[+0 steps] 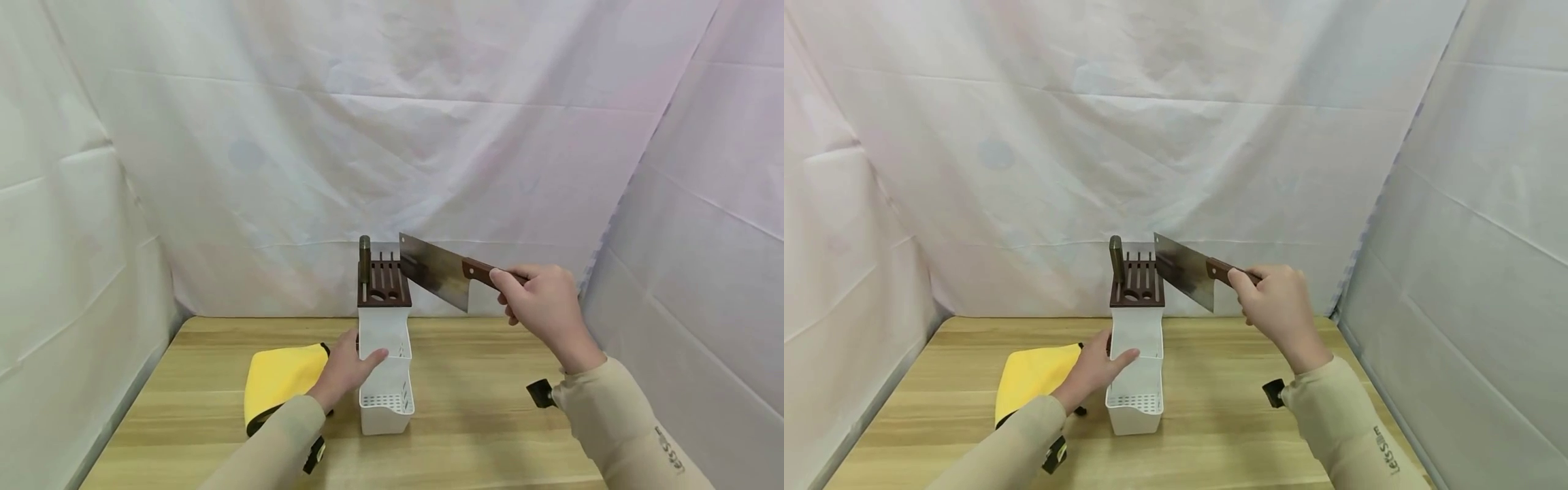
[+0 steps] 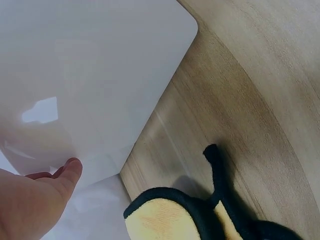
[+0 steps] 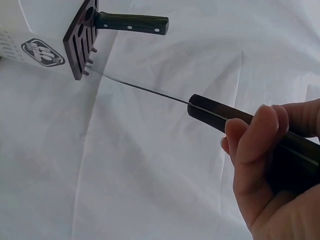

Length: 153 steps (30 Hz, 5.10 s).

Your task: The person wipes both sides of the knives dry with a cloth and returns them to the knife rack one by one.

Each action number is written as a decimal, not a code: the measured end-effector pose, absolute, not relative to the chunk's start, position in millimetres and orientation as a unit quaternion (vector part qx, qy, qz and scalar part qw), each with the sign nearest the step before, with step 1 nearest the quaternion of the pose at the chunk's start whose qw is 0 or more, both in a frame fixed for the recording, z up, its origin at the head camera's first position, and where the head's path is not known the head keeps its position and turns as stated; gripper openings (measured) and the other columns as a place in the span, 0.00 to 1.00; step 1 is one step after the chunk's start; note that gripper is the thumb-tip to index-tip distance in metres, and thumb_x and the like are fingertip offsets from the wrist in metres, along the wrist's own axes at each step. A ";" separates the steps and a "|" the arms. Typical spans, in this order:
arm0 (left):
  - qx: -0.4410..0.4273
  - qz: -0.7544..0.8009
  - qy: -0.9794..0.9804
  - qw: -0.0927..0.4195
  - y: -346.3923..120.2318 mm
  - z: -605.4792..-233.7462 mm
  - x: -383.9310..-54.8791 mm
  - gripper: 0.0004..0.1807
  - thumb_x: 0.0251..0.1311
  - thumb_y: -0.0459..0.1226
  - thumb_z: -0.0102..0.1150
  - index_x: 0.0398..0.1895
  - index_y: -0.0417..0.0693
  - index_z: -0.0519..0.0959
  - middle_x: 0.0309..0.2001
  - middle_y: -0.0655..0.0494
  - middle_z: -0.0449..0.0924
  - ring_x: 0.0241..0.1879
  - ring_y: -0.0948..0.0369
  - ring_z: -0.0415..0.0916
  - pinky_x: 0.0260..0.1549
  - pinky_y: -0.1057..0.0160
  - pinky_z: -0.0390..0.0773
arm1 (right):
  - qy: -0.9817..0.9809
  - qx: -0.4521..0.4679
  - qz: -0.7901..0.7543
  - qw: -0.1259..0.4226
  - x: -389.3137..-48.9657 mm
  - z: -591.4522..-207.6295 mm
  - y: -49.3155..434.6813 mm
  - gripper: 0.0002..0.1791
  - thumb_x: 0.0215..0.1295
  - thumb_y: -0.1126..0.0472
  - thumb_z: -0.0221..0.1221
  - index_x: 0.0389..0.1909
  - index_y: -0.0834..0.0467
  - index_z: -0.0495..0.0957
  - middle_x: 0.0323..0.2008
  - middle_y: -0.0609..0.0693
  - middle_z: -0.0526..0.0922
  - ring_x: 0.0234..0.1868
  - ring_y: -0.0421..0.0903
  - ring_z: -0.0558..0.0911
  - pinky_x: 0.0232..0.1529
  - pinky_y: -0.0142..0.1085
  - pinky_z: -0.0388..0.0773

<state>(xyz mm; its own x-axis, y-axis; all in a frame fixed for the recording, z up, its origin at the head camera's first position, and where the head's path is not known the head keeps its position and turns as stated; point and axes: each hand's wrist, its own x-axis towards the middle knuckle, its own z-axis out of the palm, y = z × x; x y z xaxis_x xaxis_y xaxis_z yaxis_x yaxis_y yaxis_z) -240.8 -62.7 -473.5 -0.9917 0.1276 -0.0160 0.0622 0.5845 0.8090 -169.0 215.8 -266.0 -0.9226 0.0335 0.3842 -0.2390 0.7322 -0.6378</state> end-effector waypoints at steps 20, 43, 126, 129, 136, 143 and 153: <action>0.062 0.446 0.892 0.030 -61.4 -476.7 -241.7 0.39 0.66 0.52 0.68 0.70 0.38 0.68 0.62 0.40 0.75 0.60 0.46 0.74 0.63 0.41 0.76 | -0.921 0.035 0.366 0.131 -177.3 -240.5 206.8 0.19 0.74 0.57 0.55 0.31 0.67 0.85 0.18 0.54 0.82 0.17 0.48 0.83 0.24 0.39 0.86; 0.074 0.445 0.892 0.019 -62.4 -479.0 -243.3 0.38 0.66 0.52 0.68 0.69 0.36 0.69 0.60 0.40 0.76 0.59 0.46 0.74 0.63 0.40 0.75 | -0.965 0.058 0.243 0.072 -176.4 -229.0 213.1 0.11 0.70 0.57 0.63 0.42 0.62 0.85 0.22 0.49 0.83 0.19 0.44 0.76 0.19 0.36 0.68; 0.072 0.438 0.896 0.022 -58.2 -479.7 -246.5 0.40 0.66 0.54 0.67 0.69 0.36 0.68 0.61 0.40 0.74 0.58 0.47 0.74 0.62 0.40 0.75 | -0.899 0.194 0.253 0.299 -211.2 -211.9 197.7 0.09 0.65 0.67 0.67 0.41 0.64 0.76 0.25 0.52 0.88 0.22 0.42 0.84 0.22 0.29 0.73; 0.074 0.439 0.895 0.021 -58.4 -480.3 -246.6 0.39 0.66 0.54 0.67 0.68 0.36 0.68 0.60 0.40 0.74 0.57 0.47 0.74 0.62 0.41 0.76 | -0.902 0.192 0.252 0.294 -211.7 -211.0 197.0 0.09 0.65 0.67 0.67 0.41 0.63 0.76 0.25 0.51 0.88 0.22 0.41 0.83 0.22 0.29 0.73; 0.077 0.435 0.897 0.019 -58.7 -481.0 -246.6 0.39 0.66 0.54 0.67 0.68 0.35 0.69 0.59 0.40 0.75 0.56 0.48 0.74 0.61 0.41 0.76 | -0.913 0.179 0.244 0.273 -214.0 -207.4 195.1 0.08 0.66 0.64 0.65 0.40 0.61 0.76 0.25 0.48 0.87 0.21 0.41 0.81 0.24 0.32 0.71; 0.077 0.431 0.899 0.017 -58.1 -480.6 -246.7 0.39 0.65 0.55 0.67 0.67 0.36 0.70 0.58 0.41 0.75 0.55 0.49 0.74 0.60 0.42 0.77 | -0.924 0.174 0.235 0.248 -221.7 -204.8 191.8 0.08 0.66 0.63 0.64 0.40 0.61 0.76 0.25 0.47 0.88 0.23 0.43 0.81 0.26 0.35 0.70; 0.076 0.435 0.897 0.023 -58.2 -480.4 -245.9 0.38 0.66 0.53 0.67 0.68 0.37 0.69 0.60 0.40 0.75 0.59 0.46 0.74 0.62 0.40 0.76 | -0.935 0.162 0.243 0.204 -231.5 -200.1 185.8 0.09 0.68 0.61 0.64 0.40 0.61 0.74 0.25 0.48 0.86 0.25 0.47 0.77 0.29 0.39 0.69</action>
